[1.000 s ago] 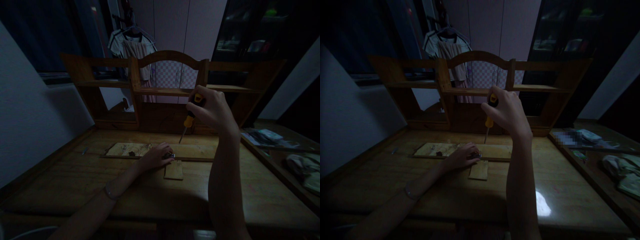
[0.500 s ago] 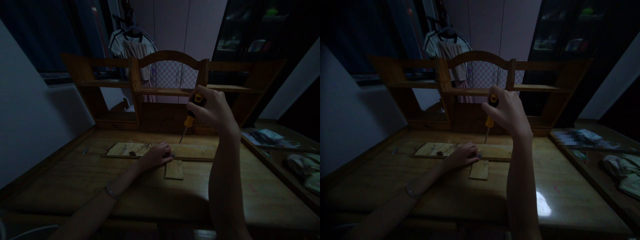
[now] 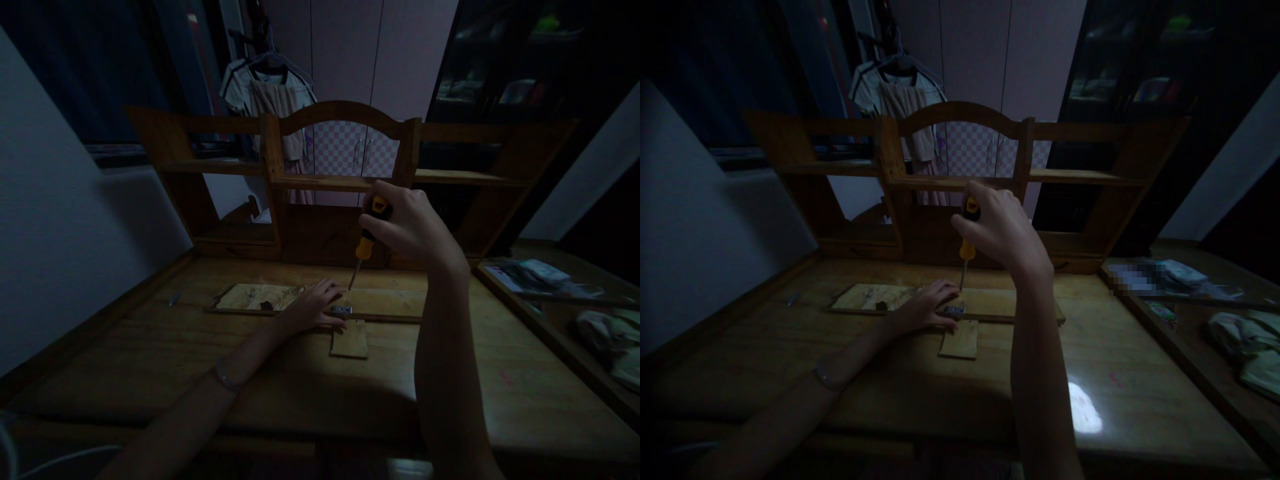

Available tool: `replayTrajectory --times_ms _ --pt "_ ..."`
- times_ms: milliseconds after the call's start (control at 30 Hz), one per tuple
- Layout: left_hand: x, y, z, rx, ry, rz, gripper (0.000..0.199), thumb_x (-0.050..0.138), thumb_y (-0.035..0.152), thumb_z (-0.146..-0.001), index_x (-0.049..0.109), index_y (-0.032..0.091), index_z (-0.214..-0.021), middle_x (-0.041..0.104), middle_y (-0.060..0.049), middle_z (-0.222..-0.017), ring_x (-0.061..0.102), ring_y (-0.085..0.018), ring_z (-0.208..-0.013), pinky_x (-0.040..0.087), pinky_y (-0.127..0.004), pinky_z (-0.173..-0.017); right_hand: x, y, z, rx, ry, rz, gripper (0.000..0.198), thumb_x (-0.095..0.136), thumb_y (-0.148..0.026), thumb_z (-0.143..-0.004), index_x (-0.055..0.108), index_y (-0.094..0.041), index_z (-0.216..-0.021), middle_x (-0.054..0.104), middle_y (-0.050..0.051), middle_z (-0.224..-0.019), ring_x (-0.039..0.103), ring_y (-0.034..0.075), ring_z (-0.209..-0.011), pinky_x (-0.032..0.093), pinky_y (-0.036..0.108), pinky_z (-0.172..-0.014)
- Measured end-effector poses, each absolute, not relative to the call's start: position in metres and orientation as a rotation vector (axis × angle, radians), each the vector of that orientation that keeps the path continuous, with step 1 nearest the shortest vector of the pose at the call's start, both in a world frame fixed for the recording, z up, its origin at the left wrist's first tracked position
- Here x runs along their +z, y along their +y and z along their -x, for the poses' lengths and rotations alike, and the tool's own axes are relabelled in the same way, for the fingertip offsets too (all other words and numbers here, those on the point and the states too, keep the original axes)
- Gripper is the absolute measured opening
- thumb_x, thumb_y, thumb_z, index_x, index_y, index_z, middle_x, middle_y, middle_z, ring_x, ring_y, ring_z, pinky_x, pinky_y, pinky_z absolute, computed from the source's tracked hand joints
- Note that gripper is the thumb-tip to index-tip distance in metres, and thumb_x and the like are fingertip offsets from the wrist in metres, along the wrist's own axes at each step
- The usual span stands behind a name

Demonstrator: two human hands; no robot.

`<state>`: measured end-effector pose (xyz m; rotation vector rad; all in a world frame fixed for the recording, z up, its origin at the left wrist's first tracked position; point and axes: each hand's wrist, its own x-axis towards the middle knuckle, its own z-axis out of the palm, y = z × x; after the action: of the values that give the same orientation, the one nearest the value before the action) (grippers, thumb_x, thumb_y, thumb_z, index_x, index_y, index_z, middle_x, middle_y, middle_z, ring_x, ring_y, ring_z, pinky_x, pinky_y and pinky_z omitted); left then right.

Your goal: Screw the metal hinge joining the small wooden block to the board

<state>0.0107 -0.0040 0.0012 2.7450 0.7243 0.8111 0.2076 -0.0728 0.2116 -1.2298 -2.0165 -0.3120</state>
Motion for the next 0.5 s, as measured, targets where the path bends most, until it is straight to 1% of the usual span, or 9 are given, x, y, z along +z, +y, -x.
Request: replayTrajectory --times_ms 67,133,267,333,500 --pt "0.000 -0.003 -0.010 0.811 0.736 -2.776 0.074 0.076 0.063 -0.064 0.056 0.020 -0.122 0.056 -0.010 -0.119 0.053 -0.027 -0.113 0.043 -0.040 -0.098 0.210 -0.071 -0.205 -0.272 -2.083 1.224 0.013 0.056 -0.027 -0.080 0.062 -0.021 -0.089 0.066 0.005 -0.083 0.058 0.022 -0.078 0.040 0.032 -0.069" --pt "-0.003 -0.001 -0.009 0.815 0.758 -2.795 0.074 0.074 0.065 -0.065 0.057 0.020 -0.121 0.057 -0.010 -0.119 0.052 -0.028 -0.113 0.041 -0.042 -0.100 0.209 -0.069 -0.203 -0.234 -2.136 1.222 0.013 0.056 -0.025 -0.079 0.062 -0.021 -0.089 0.066 0.005 -0.084 0.058 0.022 -0.078 0.040 0.031 -0.069" --pt "-0.009 0.003 -0.009 0.764 0.790 -2.792 0.077 0.070 0.067 -0.069 0.054 0.020 -0.127 0.058 -0.011 -0.120 0.054 -0.027 -0.113 0.043 -0.040 -0.098 0.207 -0.068 -0.197 -0.179 -2.188 1.211 0.010 0.055 -0.023 -0.078 0.061 -0.020 -0.086 0.066 0.005 -0.083 0.058 0.020 -0.075 0.039 0.029 -0.066" --pt "-0.011 0.004 -0.009 0.747 0.790 -2.790 0.075 0.068 0.067 -0.071 0.054 0.019 -0.127 0.059 -0.011 -0.121 0.054 -0.027 -0.115 0.043 -0.039 -0.098 0.206 -0.068 -0.195 -0.163 -2.210 1.200 0.009 0.054 -0.023 -0.079 0.061 -0.020 -0.085 0.065 0.004 -0.082 0.057 0.019 -0.073 0.038 0.029 -0.064" --pt "-0.012 0.004 -0.009 0.758 0.800 -2.770 0.070 0.065 0.066 -0.074 0.055 0.019 -0.125 0.061 -0.011 -0.121 0.056 -0.028 -0.116 0.042 -0.039 -0.100 0.203 -0.068 -0.191 -0.151 -2.230 1.224 0.013 0.055 -0.025 -0.080 0.061 -0.020 -0.090 0.066 0.005 -0.085 0.058 0.019 -0.077 0.038 0.029 -0.069"
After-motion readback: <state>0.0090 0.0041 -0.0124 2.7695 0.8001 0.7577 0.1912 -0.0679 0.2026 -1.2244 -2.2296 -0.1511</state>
